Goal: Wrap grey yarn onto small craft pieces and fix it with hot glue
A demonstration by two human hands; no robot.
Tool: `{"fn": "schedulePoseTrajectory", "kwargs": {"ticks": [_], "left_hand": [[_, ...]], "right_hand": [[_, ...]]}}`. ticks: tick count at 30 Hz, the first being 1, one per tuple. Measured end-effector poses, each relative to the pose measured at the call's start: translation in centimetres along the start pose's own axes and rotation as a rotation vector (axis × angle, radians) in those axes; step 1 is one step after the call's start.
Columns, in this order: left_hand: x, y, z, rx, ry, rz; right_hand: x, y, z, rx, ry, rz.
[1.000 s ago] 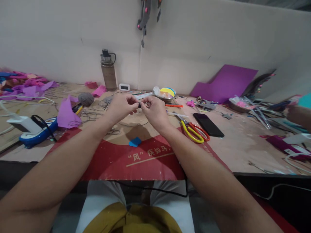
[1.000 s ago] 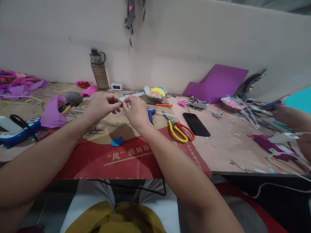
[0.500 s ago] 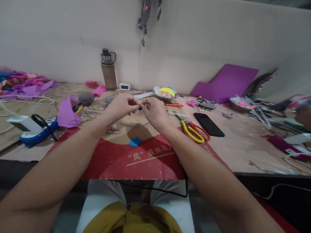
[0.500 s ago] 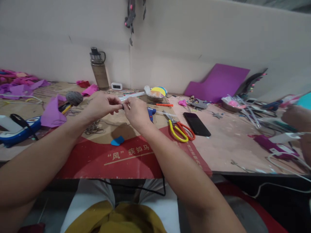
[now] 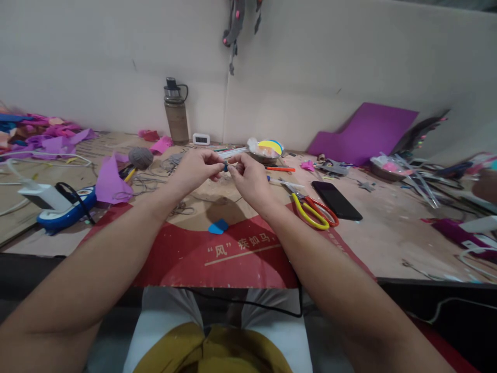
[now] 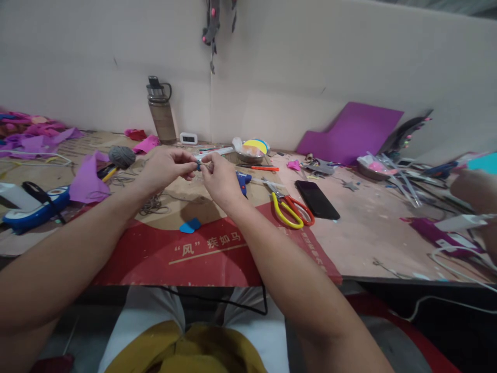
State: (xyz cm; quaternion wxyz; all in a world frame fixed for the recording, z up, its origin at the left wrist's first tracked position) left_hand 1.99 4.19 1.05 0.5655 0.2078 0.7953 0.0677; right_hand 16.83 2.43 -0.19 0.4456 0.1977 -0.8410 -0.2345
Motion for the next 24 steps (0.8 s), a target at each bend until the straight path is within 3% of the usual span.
{"fn": "schedulePoseTrajectory", "kwargs": {"ticks": [7,14,20,24], "left_hand": [[-0.4,-0.3,0.3,-0.005,0.060,0.008],[-1.6,-0.4,0.0,0.057,0.230,0.014],[-1.3,-0.4,-0.2,0.076,0.188,-0.015],[-0.9,-0.4,-0.2,0.041,0.187,-0.008]], "right_hand": [[-0.1,0.3,0.0,-0.019,0.031,0.019],[0.1,0.1,-0.3,-0.016,-0.083,-0.035],[0.4,0.0,-0.2,0.007,-0.168,-0.108],[0.5,0.0,-0.2,0.007,-0.102,-0.097]]}}
Point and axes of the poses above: each hand's wrist, its own y-axis towards the middle knuckle, its own z-axis out of the palm, x = y × z, the point moved 3 cm from there along y, towards the middle knuckle, and after that the axes turned 2 degrees about x, right-handed, at the moved point
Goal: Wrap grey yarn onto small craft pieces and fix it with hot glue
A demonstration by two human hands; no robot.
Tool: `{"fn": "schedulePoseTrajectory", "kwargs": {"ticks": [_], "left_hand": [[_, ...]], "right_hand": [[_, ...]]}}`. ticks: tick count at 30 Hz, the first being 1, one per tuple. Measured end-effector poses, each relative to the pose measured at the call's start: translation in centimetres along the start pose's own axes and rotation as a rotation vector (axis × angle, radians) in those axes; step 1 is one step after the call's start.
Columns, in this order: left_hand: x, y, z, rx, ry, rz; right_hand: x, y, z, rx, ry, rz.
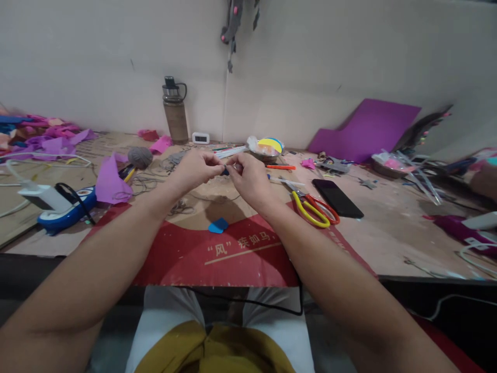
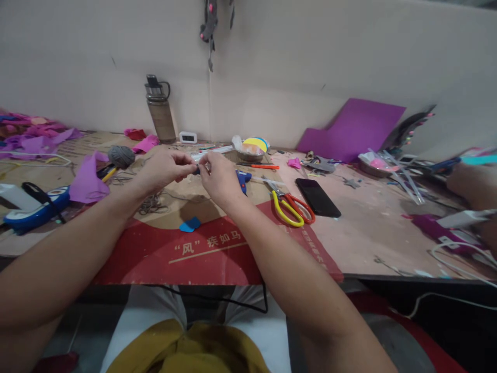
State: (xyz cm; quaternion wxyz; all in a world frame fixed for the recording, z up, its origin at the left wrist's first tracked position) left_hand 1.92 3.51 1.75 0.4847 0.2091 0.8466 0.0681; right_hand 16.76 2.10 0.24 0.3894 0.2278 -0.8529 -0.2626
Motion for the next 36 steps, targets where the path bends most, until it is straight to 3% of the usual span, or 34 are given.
{"fn": "schedulePoseTrajectory", "kwargs": {"ticks": [5,15,27,36], "left_hand": [[0.7,0.2,0.0,-0.093,-0.033,-0.009],[0.9,0.2,0.6,-0.180,-0.382,-0.039],[1.3,0.4,1.0,-0.124,-0.565,-0.066],[1.0,0.4,1.2,-0.041,-0.698,-0.192]], "right_hand": [[0.2,-0.2,0.1,-0.028,0.090,0.011],[0.1,-0.3,0.6,-0.063,0.170,0.082],[-0.8,0.1,0.6,-0.097,0.256,0.241],[-1.2,0.3,0.6,-0.070,0.387,0.277]]}}
Point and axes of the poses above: each hand's wrist, its own y-axis towards the middle knuckle, its own z-axis out of the palm, x = y × z, the point moved 3 cm from there along y, towards the middle knuckle, and after that the axes turned 2 degrees about x, right-handed, at the moved point
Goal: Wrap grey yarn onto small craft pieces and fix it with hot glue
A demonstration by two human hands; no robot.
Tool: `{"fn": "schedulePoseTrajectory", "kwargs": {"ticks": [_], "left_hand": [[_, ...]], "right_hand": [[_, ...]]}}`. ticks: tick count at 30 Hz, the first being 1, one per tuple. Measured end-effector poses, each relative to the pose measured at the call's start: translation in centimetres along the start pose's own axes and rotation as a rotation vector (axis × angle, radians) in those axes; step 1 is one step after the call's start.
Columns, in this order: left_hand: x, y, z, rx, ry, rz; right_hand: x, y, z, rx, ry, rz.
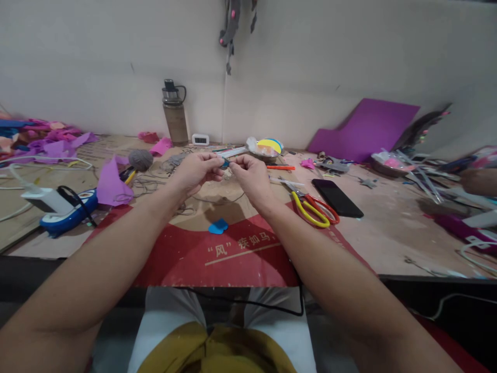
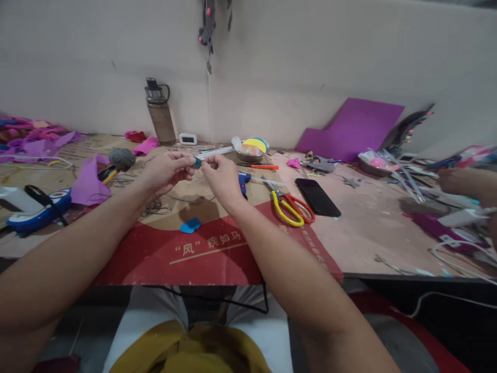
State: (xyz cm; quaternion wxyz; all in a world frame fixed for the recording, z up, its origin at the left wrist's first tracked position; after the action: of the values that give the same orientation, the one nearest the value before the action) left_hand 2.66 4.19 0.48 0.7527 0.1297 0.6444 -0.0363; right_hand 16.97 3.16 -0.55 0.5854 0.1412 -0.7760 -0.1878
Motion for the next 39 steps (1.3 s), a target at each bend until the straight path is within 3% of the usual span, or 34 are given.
{"fn": "schedulePoseTrajectory", "kwargs": {"ticks": [4,9,16,20,26,33,35,39], "left_hand": [[0.1,0.1,0.0,0.045,-0.059,-0.065],[0.0,-0.1,0.2,0.047,-0.062,-0.049],[0.4,0.2,-0.2,-0.034,0.002,-0.020],[0.3,0.3,-0.6,-0.096,0.030,0.075],[-0.1,0.2,-0.8,-0.201,0.033,0.161],[-0.2,0.5,-1.0,-0.164,-0.174,0.144],[-0.2,0.6,-1.3,-0.192,-0.201,0.152],[-0.2,0.8,-2.0,-0.260,-0.201,0.152]], "right_hand": [[-0.4,0.1,-0.1,-0.012,0.043,0.048],[-0.5,0.2,-0.1,-0.018,0.041,0.050],[-0.3,-0.1,0.2,0.015,0.013,0.044],[-0.7,-0.2,0.7,0.049,-0.014,0.024],[-0.3,-0.8,1.5,0.214,-0.158,-0.087],[0.2,-1.4,1.9,0.405,-0.482,-0.069],[0.1,-0.8,0.7,0.377,-0.562,-0.057],[-1.4,1.1,-3.9,0.102,-0.791,0.033]]}}
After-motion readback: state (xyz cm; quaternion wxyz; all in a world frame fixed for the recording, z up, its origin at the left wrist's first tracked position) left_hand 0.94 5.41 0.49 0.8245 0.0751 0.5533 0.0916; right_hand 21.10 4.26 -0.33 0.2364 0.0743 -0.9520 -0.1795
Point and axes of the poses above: each hand's wrist, its own y-axis towards the middle knuckle, its own z-axis out of the palm, x = y × z, the point moved 3 cm from there along y, towards the middle knuckle, and after that the axes turned 2 degrees about x, right-handed, at the moved point
